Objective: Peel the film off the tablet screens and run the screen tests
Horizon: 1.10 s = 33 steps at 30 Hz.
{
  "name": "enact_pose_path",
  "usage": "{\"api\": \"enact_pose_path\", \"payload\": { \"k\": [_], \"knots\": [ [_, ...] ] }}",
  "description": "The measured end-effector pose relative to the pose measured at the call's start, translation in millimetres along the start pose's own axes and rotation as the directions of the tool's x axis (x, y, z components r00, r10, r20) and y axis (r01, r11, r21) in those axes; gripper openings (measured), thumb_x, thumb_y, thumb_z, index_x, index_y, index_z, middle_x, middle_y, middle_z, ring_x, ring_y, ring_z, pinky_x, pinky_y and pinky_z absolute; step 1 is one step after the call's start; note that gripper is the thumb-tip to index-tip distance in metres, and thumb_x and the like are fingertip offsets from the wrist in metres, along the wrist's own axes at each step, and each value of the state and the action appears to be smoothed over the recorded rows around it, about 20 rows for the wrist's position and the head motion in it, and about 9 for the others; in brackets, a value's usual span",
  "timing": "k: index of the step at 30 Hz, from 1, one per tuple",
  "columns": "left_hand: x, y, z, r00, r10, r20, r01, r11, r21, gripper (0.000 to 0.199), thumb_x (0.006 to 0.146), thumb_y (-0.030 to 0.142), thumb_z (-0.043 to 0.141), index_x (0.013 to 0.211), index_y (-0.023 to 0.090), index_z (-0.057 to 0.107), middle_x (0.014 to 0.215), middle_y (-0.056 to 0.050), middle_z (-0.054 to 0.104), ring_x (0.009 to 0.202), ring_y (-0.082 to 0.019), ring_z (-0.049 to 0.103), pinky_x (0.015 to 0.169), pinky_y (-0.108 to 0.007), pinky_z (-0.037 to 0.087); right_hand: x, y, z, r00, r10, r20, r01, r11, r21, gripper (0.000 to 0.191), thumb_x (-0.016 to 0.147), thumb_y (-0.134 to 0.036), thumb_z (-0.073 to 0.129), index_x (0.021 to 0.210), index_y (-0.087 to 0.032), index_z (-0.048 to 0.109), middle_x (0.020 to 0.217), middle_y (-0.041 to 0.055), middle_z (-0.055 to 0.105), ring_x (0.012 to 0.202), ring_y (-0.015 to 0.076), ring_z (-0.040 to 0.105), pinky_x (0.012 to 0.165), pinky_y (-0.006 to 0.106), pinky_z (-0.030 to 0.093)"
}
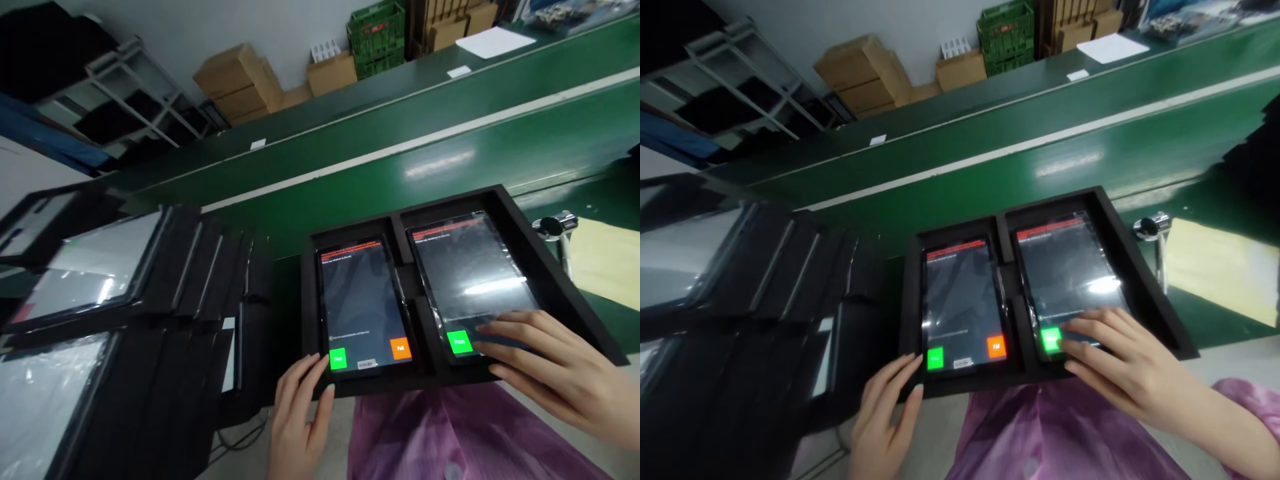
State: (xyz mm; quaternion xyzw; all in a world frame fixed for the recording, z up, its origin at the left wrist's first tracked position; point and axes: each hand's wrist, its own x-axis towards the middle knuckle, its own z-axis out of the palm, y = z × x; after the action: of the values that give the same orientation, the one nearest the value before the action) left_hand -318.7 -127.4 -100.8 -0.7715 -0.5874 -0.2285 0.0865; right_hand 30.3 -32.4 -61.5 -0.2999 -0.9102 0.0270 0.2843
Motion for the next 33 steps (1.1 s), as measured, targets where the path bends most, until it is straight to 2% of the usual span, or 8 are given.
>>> {"api": "enact_pose_path", "payload": {
  "k": [6,12,18,21,25,28,31,33],
  "knots": [
    [-12.7,-3.6,-1.6,0.986,0.112,0.121,-0.128,0.984,0.125,0.03,0.111,0.022,0.034,0.13,0.019,0.057,0.136,-0.014,0.053,0.123,-0.025,0.052,0.104,-0.038,0.039,-18.9,6.0,19.1,0.999,0.038,-0.027,-0.038,0.999,0.005,0.015,0.107,-0.022,0.048,0.112,-0.02,0.061,0.106,0.0078,0.066,0.103,0.0145,0.063,0.087,0.029,0.055],
    [-0.2,-17.4,-3.2,0.999,-0.052,0.016,0.051,0.999,0.014,0.031,0.113,0.026,0.034,0.136,0.017,0.054,0.132,-0.01,0.058,0.122,-0.016,0.055,0.101,-0.024,0.045,-22.5,7.5,18.4,0.999,0.021,-0.047,-0.022,1.0,-0.016,0.02,0.108,-0.024,0.046,0.107,-0.019,0.065,0.102,0.0075,0.067,0.102,0.0134,0.062,0.087,0.027,0.054],
    [59.5,-43.7,23.4,0.998,-0.012,-0.057,0.011,1.0,-0.013,0.03,0.114,0.031,0.04,0.13,0.02,0.063,0.124,-0.007,0.07,0.114,-0.017,0.066,0.097,-0.029,0.052,-2.0,14.1,10.2,0.994,-0.09,0.059,0.101,0.967,-0.232,0.051,0.112,-0.039,0.035,0.092,-0.032,0.082,0.124,0.0015,0.069,0.112,0.0211,0.058,0.09,0.038,0.048],
    [99.4,-54.3,48.2,1.0,-0.023,-0.008,0.023,1.0,-0.012,0.046,0.113,0.047,0.037,0.123,0.021,0.073,0.124,-0.011,0.072,0.112,-0.023,0.068,0.096,-0.039,0.053,20.1,43.6,12.2,0.981,-0.168,0.095,0.187,0.948,-0.258,0.051,0.113,-0.04,0.036,0.092,-0.03,0.082,0.127,0.0001,0.068,0.115,0.0199,0.056,0.096,0.039,0.044],
    [136.0,-62.3,76.8,0.99,-0.128,0.064,0.131,0.99,-0.044,0.053,0.109,0.057,0.04,0.128,0.027,0.078,0.141,-0.014,0.066,0.129,-0.033,0.061,0.109,-0.058,0.046,58.1,94.1,37.6,0.998,-0.06,0.018,0.062,0.91,-0.409,0.059,0.114,-0.047,0.027,0.111,-0.025,0.081,0.13,0.006,0.067,0.109,0.022,0.057,0.086,0.038,0.042],
    [137.8,-62.2,80.6,0.994,-0.111,0.012,0.111,0.992,-0.061,0.055,0.109,0.057,0.037,0.109,0.027,0.084,0.135,-0.014,0.07,0.127,-0.034,0.062,0.108,-0.061,0.044,73.0,111.9,55.8,0.999,-0.03,-0.022,0.017,0.895,-0.447,0.068,0.114,-0.05,0.021,0.107,-0.022,0.082,0.13,0.0101,0.067,0.106,0.0247,0.057,0.081,0.037,0.038],
    [127.3,-60.5,74.5,0.992,-0.089,-0.092,0.081,0.994,-0.079,0.068,0.112,0.054,0.031,0.077,0.023,0.08,0.111,-0.012,0.076,0.113,-0.028,0.069,0.104,-0.052,0.048,72.9,107.9,56.2,0.994,-0.092,-0.054,0.07,0.947,-0.315,0.062,0.113,-0.046,0.035,0.077,-0.022,0.079,0.112,0.0043,0.072,0.103,0.0195,0.057,0.082,0.033,0.038],
    [122.2,-60.5,72.3,0.984,-0.098,-0.147,0.087,0.993,-0.077,0.067,0.113,0.05,0.031,0.077,0.022,0.08,0.103,-0.011,0.076,0.106,-0.025,0.07,0.102,-0.047,0.048,69.8,102.3,50.5,0.992,-0.084,-0.092,0.057,0.962,-0.265,0.057,0.112,-0.042,0.041,0.074,-0.022,0.077,0.102,0.0032,0.071,0.096,0.0153,0.057,0.081,0.03,0.038]
  ]
}}
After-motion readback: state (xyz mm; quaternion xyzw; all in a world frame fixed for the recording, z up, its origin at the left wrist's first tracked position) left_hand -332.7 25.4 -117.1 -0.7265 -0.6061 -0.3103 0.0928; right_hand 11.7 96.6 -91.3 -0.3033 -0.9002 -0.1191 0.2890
